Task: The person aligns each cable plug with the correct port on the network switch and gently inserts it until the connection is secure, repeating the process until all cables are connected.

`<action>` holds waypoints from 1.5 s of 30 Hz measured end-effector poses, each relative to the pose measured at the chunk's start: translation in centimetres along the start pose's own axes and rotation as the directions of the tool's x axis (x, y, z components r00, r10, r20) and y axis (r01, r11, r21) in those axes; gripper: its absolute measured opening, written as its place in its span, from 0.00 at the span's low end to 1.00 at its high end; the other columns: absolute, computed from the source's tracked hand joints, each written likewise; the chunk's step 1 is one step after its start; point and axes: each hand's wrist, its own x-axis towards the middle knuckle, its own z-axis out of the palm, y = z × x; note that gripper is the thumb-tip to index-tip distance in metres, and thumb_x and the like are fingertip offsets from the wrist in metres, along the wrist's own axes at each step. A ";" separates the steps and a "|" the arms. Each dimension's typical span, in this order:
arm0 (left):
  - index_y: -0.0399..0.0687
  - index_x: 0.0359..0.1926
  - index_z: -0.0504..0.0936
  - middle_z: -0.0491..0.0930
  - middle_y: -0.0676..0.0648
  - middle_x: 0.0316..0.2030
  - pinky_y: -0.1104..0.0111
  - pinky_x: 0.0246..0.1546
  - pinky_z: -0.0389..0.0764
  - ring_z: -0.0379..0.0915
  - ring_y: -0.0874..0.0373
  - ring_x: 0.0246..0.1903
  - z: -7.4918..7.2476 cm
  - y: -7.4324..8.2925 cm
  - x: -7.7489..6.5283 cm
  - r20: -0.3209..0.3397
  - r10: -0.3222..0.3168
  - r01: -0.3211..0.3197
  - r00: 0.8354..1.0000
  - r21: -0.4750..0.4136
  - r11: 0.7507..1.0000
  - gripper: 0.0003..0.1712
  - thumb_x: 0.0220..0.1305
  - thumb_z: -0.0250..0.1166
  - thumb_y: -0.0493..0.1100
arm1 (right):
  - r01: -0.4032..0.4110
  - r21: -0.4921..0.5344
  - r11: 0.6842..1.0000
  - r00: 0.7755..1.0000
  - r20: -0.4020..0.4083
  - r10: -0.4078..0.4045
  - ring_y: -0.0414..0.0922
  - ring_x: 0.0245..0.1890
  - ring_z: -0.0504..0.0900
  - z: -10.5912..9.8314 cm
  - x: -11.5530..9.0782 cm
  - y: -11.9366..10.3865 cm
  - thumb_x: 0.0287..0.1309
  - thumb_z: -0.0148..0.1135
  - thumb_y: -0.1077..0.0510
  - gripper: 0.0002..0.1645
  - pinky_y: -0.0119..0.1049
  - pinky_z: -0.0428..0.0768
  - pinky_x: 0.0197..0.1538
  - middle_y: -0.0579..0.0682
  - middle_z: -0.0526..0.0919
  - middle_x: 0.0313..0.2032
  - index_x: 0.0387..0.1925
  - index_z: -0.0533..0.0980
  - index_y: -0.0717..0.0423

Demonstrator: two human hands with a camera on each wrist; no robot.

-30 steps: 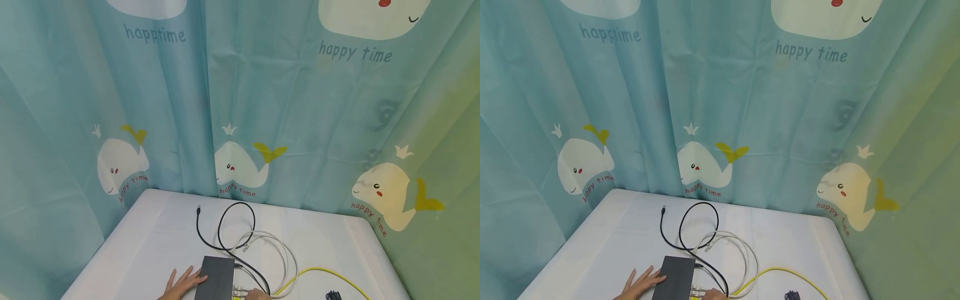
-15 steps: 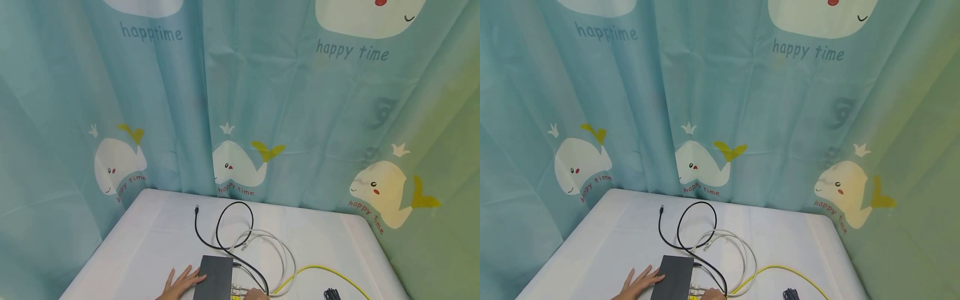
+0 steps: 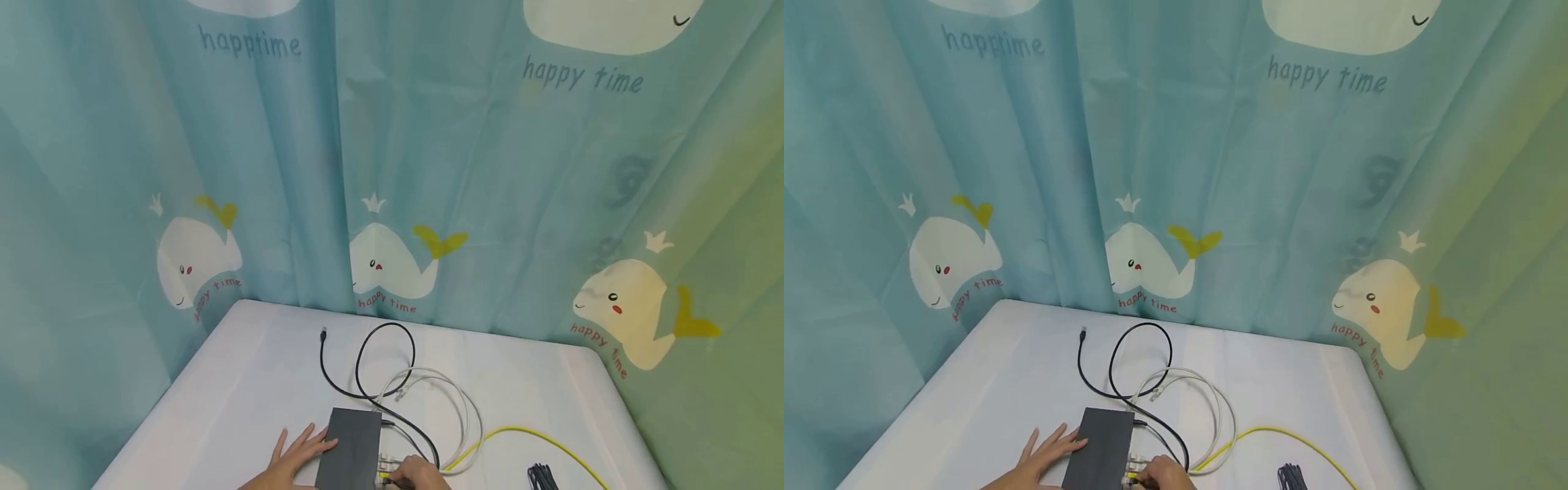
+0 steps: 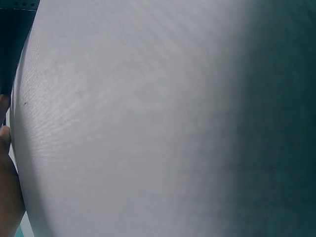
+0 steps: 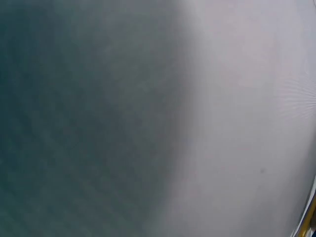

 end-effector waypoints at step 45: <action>0.57 0.69 0.64 0.55 0.39 0.68 0.45 0.56 0.10 0.30 0.36 0.69 0.2 1.1 -0.2 -0.030 -0.059 0.059 0.998 0.025 0.998 0.41 0.54 0.69 0.53 | 0.071 -0.057 0.996 0.994 -0.084 -0.076 0.30 0.31 0.73 -9.2 2.1 -9.8 0.61 0.62 0.54 0.07 0.25 0.75 0.34 0.35 0.79 0.31 0.35 0.83 0.52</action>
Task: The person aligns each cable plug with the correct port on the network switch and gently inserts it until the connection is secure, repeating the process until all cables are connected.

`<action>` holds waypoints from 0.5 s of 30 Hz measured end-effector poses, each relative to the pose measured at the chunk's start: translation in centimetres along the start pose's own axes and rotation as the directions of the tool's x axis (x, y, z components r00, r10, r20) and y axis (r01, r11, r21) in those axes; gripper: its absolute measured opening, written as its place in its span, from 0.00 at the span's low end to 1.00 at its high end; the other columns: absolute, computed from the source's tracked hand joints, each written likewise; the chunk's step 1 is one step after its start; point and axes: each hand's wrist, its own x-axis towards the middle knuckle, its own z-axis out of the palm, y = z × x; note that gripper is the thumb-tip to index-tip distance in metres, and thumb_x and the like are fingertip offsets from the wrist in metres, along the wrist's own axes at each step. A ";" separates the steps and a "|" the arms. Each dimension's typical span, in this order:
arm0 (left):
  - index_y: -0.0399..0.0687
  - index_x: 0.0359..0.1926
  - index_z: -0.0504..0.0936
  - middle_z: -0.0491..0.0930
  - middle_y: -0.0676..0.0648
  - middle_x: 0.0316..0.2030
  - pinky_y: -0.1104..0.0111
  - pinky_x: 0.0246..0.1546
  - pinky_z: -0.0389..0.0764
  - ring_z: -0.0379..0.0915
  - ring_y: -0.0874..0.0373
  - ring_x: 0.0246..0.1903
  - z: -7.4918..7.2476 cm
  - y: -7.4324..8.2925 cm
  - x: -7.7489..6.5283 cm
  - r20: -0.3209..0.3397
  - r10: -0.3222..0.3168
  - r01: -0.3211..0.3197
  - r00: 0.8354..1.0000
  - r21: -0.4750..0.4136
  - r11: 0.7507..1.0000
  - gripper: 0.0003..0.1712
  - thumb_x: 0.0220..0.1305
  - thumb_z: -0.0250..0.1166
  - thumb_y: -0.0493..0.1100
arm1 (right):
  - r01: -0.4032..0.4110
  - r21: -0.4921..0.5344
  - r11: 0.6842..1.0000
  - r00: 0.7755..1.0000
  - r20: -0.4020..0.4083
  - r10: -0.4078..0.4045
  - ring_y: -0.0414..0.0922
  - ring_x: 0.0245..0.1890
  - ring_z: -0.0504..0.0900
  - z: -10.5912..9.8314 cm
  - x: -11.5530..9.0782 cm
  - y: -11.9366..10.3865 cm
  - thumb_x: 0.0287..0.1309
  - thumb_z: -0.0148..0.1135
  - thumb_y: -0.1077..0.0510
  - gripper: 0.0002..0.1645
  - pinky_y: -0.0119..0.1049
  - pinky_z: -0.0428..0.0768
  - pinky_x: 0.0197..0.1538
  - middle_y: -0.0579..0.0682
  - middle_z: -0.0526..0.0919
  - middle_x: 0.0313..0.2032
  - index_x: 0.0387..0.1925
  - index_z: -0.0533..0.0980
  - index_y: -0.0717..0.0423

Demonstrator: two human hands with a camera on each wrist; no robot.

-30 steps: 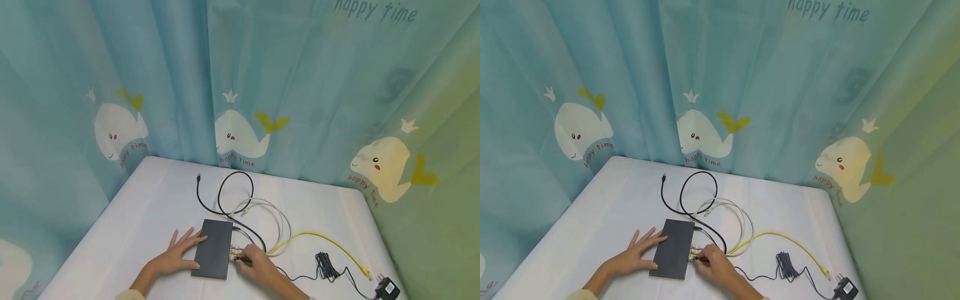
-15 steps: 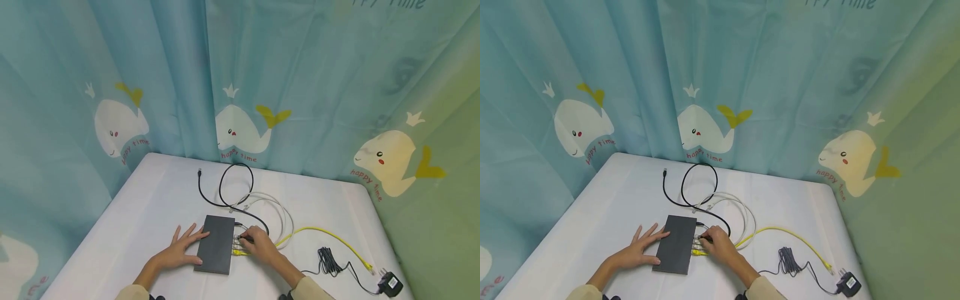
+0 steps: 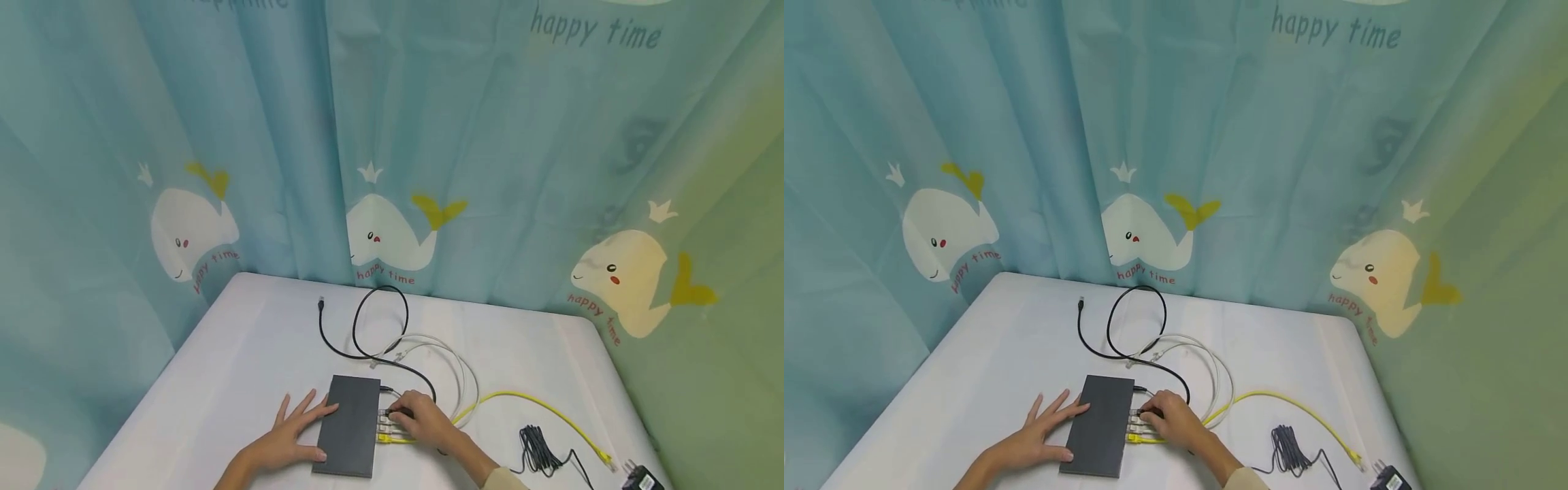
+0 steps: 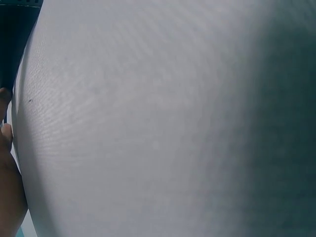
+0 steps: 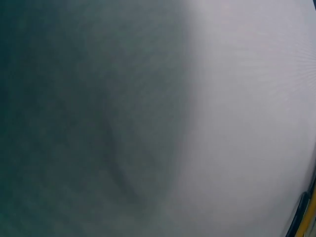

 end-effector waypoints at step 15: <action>0.55 0.70 0.62 0.52 0.35 0.68 0.40 0.54 0.12 0.28 0.33 0.68 0.0 -0.3 -0.1 0.059 0.012 -0.008 0.998 -0.074 0.997 0.39 0.59 0.67 0.49 | 0.028 0.039 0.999 1.000 -0.014 -0.028 0.28 0.29 0.71 0.4 -0.2 0.4 0.60 0.62 0.54 0.06 0.23 0.74 0.30 0.34 0.77 0.30 0.33 0.82 0.51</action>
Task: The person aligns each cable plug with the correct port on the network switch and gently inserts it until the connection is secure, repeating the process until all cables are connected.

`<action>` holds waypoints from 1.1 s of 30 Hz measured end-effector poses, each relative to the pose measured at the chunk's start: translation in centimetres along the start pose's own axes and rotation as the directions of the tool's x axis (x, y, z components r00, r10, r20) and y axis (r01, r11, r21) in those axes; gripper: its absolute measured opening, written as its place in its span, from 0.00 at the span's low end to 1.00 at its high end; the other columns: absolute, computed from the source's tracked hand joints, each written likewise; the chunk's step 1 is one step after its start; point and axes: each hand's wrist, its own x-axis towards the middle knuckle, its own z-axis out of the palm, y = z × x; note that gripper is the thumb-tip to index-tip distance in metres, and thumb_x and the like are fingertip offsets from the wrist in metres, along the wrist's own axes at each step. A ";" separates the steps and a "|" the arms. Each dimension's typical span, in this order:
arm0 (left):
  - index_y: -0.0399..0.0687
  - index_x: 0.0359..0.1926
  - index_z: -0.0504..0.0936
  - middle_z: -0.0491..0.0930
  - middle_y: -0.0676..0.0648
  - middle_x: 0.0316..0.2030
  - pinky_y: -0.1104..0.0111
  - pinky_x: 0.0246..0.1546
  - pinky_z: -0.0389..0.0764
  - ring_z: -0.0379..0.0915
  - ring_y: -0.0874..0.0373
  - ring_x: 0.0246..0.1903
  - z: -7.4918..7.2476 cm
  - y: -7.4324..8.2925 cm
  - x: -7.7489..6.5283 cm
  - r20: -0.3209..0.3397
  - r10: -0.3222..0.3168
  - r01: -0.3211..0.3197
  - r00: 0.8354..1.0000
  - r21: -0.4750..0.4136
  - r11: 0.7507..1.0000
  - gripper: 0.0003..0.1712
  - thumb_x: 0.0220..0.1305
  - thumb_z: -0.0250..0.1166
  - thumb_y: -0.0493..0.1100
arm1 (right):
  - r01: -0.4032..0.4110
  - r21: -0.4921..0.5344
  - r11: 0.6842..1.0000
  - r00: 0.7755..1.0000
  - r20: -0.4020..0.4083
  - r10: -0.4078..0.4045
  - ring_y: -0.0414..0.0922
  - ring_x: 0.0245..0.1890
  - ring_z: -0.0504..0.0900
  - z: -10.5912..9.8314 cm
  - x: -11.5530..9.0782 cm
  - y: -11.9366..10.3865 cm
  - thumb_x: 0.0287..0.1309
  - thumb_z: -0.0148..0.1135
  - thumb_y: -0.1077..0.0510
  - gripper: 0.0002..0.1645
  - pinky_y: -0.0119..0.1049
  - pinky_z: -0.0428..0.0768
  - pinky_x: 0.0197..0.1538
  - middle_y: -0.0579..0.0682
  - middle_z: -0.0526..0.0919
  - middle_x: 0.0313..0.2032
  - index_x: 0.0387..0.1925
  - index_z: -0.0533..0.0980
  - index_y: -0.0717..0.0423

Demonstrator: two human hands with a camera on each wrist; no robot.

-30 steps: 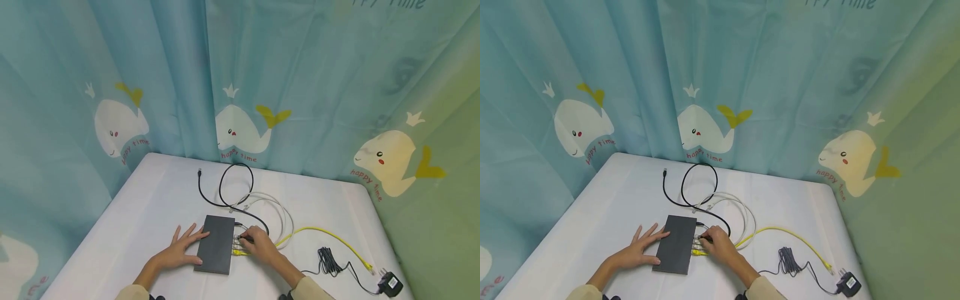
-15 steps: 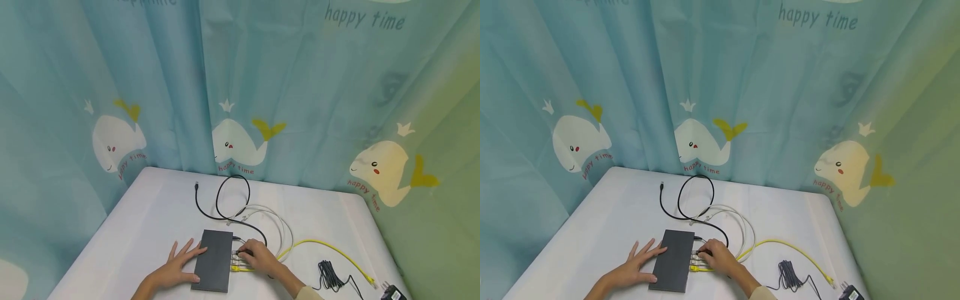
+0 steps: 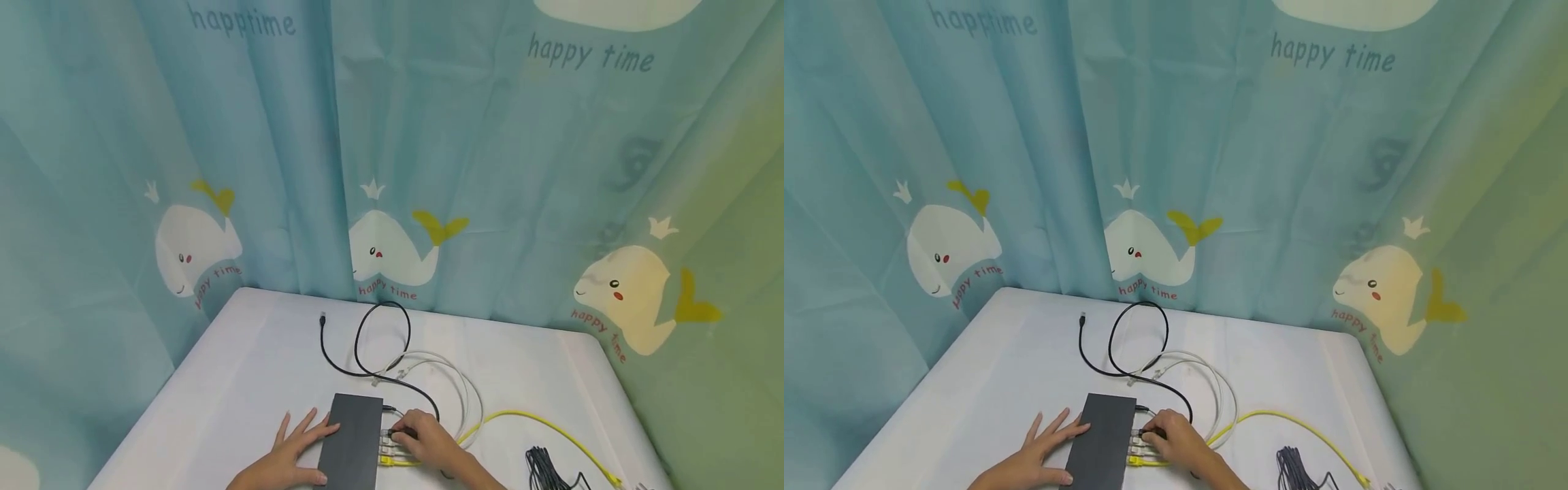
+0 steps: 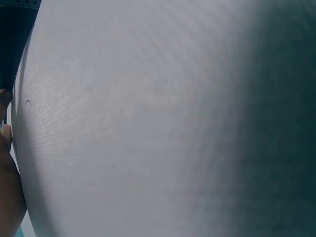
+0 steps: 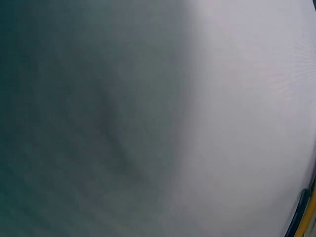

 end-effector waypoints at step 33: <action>0.66 0.69 0.62 0.60 0.49 0.66 0.35 0.54 0.20 0.27 0.71 0.67 0.1 -1.2 0.4 0.001 0.011 -0.012 1.000 0.045 0.999 0.37 0.61 0.62 0.59 | 0.227 -0.032 0.973 0.973 -0.044 -0.228 0.32 0.35 0.76 0.2 -0.1 0.6 0.63 0.58 0.59 0.07 0.21 0.75 0.37 0.40 0.80 0.33 0.39 0.81 0.55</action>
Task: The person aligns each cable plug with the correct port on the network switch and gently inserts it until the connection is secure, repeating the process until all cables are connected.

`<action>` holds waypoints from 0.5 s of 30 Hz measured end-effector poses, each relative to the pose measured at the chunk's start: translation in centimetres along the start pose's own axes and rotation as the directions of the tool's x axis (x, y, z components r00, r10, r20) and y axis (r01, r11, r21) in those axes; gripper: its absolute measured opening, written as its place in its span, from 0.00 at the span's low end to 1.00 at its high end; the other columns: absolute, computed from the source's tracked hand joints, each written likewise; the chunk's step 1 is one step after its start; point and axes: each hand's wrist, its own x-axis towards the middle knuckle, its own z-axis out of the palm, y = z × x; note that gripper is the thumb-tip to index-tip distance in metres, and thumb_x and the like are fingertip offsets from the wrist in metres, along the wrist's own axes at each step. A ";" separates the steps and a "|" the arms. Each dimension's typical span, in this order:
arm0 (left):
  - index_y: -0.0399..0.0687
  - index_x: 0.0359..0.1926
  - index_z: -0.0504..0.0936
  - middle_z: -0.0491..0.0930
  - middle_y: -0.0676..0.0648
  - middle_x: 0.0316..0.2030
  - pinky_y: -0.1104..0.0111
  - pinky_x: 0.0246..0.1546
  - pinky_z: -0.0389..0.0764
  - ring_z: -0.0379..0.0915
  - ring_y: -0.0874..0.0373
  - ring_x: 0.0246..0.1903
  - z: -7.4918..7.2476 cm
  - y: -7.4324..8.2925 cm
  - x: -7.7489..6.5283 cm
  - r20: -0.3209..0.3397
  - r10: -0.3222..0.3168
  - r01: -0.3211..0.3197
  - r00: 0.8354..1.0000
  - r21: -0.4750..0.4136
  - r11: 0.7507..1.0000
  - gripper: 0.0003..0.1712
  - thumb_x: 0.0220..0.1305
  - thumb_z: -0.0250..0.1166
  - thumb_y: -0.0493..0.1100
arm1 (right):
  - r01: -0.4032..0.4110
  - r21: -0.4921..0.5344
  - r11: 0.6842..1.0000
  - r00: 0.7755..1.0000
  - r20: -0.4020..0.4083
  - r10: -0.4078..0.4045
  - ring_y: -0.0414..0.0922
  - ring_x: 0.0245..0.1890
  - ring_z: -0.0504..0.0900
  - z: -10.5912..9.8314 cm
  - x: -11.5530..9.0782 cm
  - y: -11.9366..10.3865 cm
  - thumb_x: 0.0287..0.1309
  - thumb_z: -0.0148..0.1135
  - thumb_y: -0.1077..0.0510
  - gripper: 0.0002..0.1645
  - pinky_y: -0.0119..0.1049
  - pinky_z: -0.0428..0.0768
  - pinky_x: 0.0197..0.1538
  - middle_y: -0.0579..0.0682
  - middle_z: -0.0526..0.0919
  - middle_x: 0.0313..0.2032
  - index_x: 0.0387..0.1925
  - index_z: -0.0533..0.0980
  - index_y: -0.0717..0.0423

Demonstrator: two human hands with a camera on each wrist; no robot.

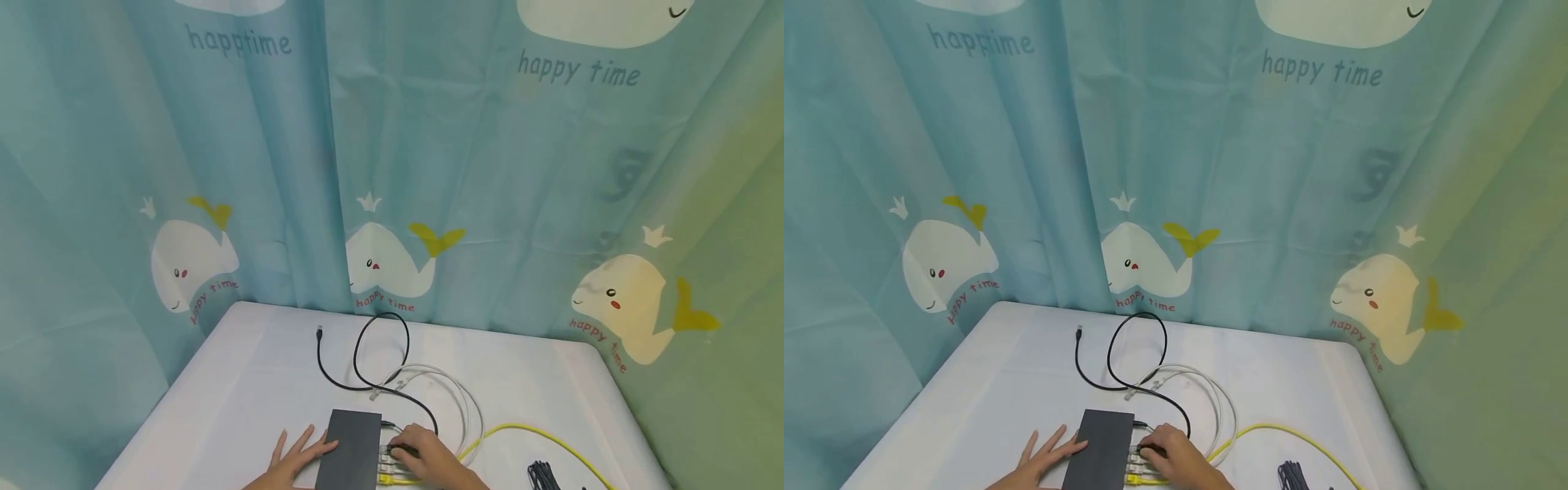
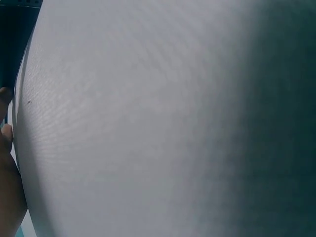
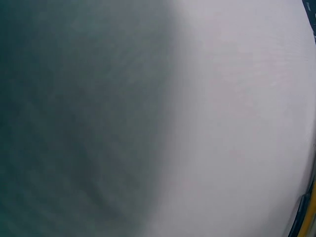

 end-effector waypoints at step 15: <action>0.64 0.69 0.63 0.61 0.50 0.66 0.33 0.53 0.21 0.36 0.44 0.70 0.2 0.1 0.0 -0.031 0.009 -0.008 0.999 0.025 1.000 0.38 0.59 0.63 0.60 | -0.051 0.018 0.999 0.997 0.059 0.050 0.31 0.37 0.76 -0.2 -0.3 -0.1 0.65 0.57 0.55 0.10 0.24 0.75 0.39 0.37 0.80 0.35 0.40 0.82 0.53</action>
